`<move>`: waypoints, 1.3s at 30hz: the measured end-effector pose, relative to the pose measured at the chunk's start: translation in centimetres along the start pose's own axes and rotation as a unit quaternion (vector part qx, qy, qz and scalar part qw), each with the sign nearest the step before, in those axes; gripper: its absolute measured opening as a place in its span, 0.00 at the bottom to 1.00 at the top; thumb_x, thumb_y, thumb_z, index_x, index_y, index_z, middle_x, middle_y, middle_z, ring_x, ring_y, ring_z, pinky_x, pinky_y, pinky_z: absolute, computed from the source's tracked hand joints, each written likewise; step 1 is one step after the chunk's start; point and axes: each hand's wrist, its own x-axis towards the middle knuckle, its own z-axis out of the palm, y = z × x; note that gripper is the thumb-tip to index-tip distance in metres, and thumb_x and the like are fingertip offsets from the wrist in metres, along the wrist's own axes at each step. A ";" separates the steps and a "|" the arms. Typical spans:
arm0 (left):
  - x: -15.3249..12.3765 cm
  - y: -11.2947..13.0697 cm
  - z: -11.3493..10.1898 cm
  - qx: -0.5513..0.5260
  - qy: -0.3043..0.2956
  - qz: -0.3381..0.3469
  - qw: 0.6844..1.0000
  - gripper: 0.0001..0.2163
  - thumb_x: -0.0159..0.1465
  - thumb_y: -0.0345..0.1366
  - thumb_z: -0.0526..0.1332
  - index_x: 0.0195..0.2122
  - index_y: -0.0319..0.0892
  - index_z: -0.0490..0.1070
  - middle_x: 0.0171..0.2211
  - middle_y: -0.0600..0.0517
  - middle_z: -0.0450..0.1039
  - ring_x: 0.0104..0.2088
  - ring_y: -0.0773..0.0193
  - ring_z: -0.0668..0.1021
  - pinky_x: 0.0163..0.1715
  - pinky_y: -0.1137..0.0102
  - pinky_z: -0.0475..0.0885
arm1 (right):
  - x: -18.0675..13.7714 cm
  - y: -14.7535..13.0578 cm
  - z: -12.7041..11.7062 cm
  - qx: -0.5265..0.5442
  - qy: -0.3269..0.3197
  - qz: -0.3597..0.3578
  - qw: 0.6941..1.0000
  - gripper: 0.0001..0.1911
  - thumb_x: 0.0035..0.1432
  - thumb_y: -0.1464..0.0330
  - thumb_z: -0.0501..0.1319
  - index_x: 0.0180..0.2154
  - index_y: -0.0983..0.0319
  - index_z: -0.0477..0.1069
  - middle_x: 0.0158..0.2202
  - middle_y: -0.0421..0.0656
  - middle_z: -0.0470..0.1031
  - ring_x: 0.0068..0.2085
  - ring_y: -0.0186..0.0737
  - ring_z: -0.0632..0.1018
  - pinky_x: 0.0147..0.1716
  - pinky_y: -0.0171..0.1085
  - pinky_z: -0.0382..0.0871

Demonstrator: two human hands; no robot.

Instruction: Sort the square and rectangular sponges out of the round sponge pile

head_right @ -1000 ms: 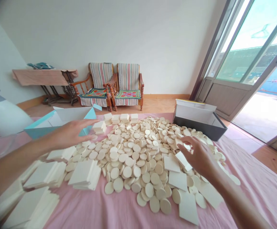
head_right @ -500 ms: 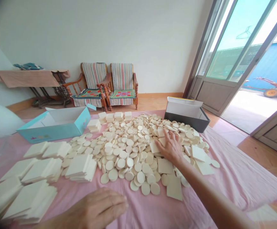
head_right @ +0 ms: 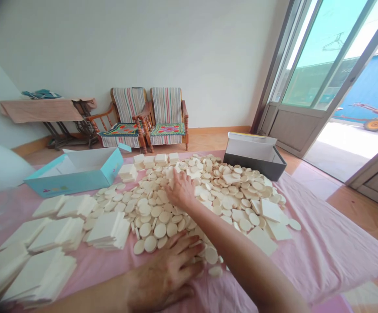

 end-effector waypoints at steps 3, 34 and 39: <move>0.5 -0.3 1.0 0.048 0.028 -0.019 0.998 0.20 0.67 0.47 0.53 0.57 0.46 0.64 0.62 0.43 0.62 0.64 0.49 0.60 0.63 0.51 0.56 | -0.2 -1.5 -0.3 0.042 -0.036 -0.082 0.995 0.32 0.62 0.50 0.51 0.62 0.59 0.55 0.59 0.54 0.63 0.58 0.58 0.64 0.53 0.57 0.60; 0.4 -1.3 1.1 0.167 0.098 -0.085 0.977 0.16 0.68 0.41 0.55 0.54 0.42 0.65 0.60 0.44 0.63 0.62 0.52 0.61 0.62 0.50 0.51 | -9.4 11.2 -9.3 -0.015 -0.029 -0.098 0.995 0.20 0.52 0.68 0.60 0.48 0.62 0.66 0.45 0.49 0.70 0.45 0.46 0.73 0.44 0.42 0.66; 2.9 0.8 0.7 0.115 0.074 0.047 0.989 0.17 0.70 0.41 0.51 0.57 0.44 0.64 0.58 0.47 0.66 0.59 0.56 0.65 0.58 0.58 0.58 | -5.6 10.2 -9.1 0.027 0.010 -0.086 0.996 0.18 0.50 0.67 0.61 0.44 0.63 0.68 0.43 0.48 0.72 0.42 0.45 0.73 0.42 0.42 0.67</move>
